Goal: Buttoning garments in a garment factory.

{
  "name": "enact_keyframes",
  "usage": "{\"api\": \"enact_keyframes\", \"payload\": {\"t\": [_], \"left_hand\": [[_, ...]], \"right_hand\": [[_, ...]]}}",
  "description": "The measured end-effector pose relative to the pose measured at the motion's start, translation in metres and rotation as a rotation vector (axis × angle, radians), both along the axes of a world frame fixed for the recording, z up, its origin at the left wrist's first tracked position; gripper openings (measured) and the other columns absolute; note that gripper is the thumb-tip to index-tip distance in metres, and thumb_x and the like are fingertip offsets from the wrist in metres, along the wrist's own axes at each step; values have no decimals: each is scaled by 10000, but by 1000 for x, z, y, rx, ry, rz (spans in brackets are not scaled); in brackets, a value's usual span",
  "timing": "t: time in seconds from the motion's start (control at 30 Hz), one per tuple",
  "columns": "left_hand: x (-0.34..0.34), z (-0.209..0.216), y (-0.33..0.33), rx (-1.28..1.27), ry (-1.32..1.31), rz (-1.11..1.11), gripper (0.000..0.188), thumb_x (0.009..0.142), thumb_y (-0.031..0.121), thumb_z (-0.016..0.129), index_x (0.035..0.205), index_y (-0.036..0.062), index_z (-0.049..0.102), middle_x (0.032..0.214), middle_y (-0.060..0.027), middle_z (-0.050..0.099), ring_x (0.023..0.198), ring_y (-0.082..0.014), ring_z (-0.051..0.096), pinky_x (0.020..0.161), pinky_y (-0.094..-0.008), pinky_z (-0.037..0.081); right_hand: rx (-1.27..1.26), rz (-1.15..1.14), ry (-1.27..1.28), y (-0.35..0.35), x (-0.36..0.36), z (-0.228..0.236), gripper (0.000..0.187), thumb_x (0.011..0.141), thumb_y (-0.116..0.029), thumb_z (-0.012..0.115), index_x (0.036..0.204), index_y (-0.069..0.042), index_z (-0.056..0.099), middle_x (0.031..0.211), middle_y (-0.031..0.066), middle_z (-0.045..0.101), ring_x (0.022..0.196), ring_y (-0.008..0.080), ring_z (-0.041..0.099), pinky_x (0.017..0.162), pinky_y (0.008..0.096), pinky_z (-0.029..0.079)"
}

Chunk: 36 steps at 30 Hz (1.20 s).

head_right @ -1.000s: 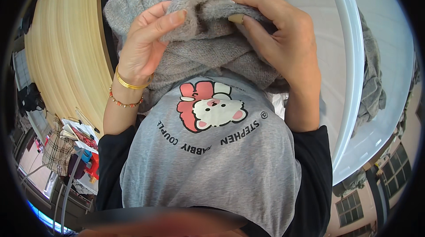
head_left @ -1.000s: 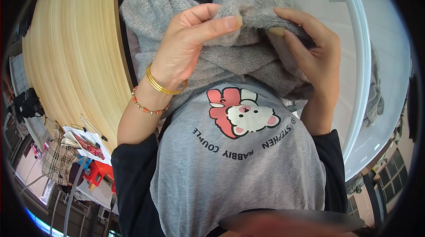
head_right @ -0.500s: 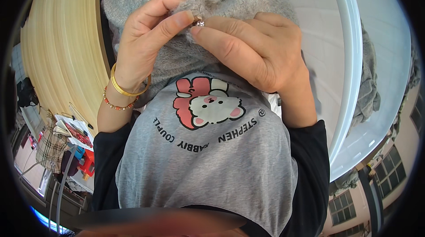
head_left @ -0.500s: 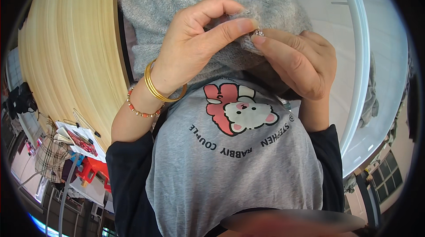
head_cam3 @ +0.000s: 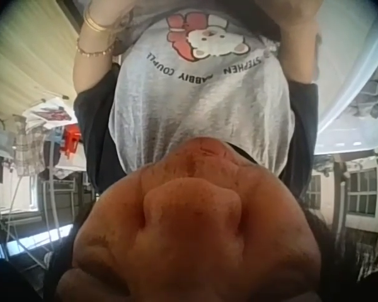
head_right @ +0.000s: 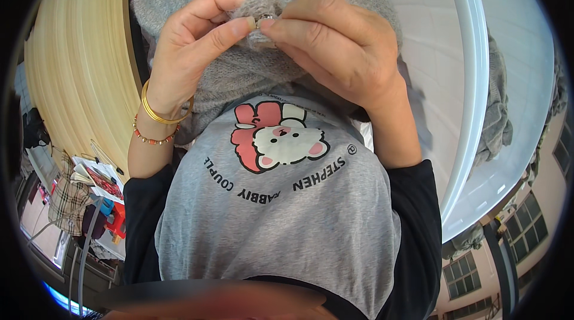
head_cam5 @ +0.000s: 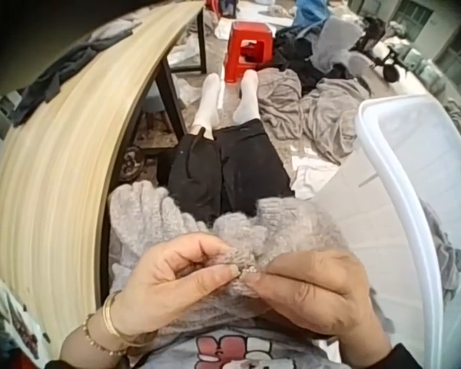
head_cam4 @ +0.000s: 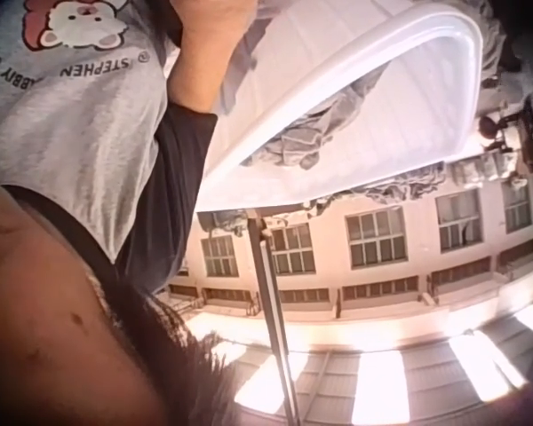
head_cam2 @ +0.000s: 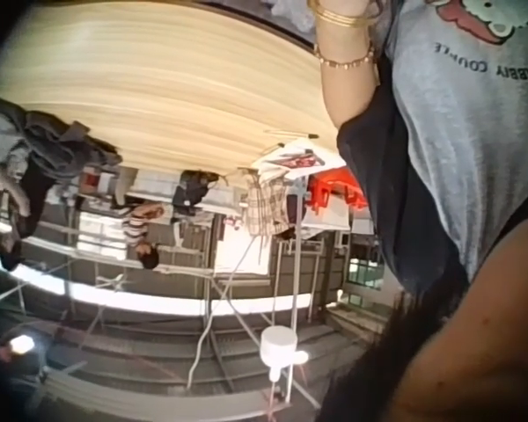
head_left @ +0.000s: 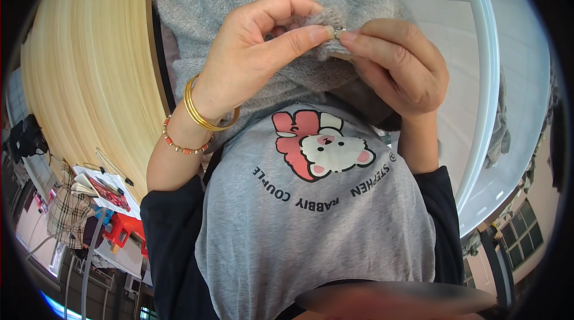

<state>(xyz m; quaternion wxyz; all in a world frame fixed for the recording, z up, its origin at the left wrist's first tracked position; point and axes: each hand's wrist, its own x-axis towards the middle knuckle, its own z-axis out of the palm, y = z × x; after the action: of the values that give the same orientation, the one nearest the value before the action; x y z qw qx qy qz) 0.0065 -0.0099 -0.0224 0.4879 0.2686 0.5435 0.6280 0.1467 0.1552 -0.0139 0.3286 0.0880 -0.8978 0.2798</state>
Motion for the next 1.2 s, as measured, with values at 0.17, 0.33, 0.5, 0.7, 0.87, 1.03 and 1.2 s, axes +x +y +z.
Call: {"api": "enact_keyframes", "payload": {"t": [0.17, 0.33, 0.5, 0.7, 0.87, 1.03, 1.2], "left_hand": [[3, -18, 3, 71, 200, 52, 376, 771, 184, 834, 1064, 24, 661, 847, 44, 611, 758, -49, 502, 707, -200, 440], [6, -14, -3, -43, 409, 90, 386, 773, 12, 797, 1123, 12, 636, 1002, 16, 623, 910, -63, 539, 834, -216, 438], [8, -19, -1, 27, 516, 162, 303, 755, 162, 826, 988, 31, 683, 820, 20, 630, 738, -71, 512, 677, -222, 458], [1, -12, 0, 68, 455, 140, 232, 767, 131, 797, 946, 29, 691, 819, 12, 635, 734, -73, 513, 671, -221, 452], [-1, -9, 1, 110, 591, 166, 194, 750, 104, 787, 912, 49, 694, 793, -1, 636, 709, -96, 530, 655, -230, 457], [-2, -6, 1, 104, 719, 152, 168, 733, 88, 785, 871, 60, 694, 765, -19, 648, 680, -126, 566, 621, -248, 473], [-7, -2, -4, 99, 757, -1, 191, 754, -11, 747, 924, 32, 672, 920, -44, 690, 839, -118, 631, 756, -244, 501]], "right_hand": [[-192, -36, -144, 4, 4, -2, 314, 683, 99, 713, 979, -6, 716, 880, 94, 665, 709, 160, 618, 592, 257, 482], [-224, -35, -198, -6, 2, -5, 298, 704, 106, 695, 976, -16, 717, 895, 90, 670, 737, 163, 634, 609, 253, 488], [-241, 5, -264, 3, 2, -8, 278, 712, 99, 690, 963, -20, 710, 913, 99, 681, 756, 176, 650, 622, 240, 491], [-570, 94, -369, 15, -14, 9, 310, 715, 16, 746, 1014, -49, 694, 962, 33, 690, 722, 110, 634, 604, 231, 500], [-655, 210, -559, 23, -22, 8, 256, 749, 42, 715, 992, -23, 667, 909, -5, 657, 740, 40, 595, 631, 199, 478], [-858, 296, -630, 28, -21, 2, 216, 749, 27, 720, 951, -20, 660, 858, -2, 639, 706, 59, 582, 631, 210, 468], [-926, 288, -797, 35, -21, -1, 223, 734, 14, 733, 923, 20, 614, 883, 33, 631, 763, 67, 622, 656, 185, 474]]}}
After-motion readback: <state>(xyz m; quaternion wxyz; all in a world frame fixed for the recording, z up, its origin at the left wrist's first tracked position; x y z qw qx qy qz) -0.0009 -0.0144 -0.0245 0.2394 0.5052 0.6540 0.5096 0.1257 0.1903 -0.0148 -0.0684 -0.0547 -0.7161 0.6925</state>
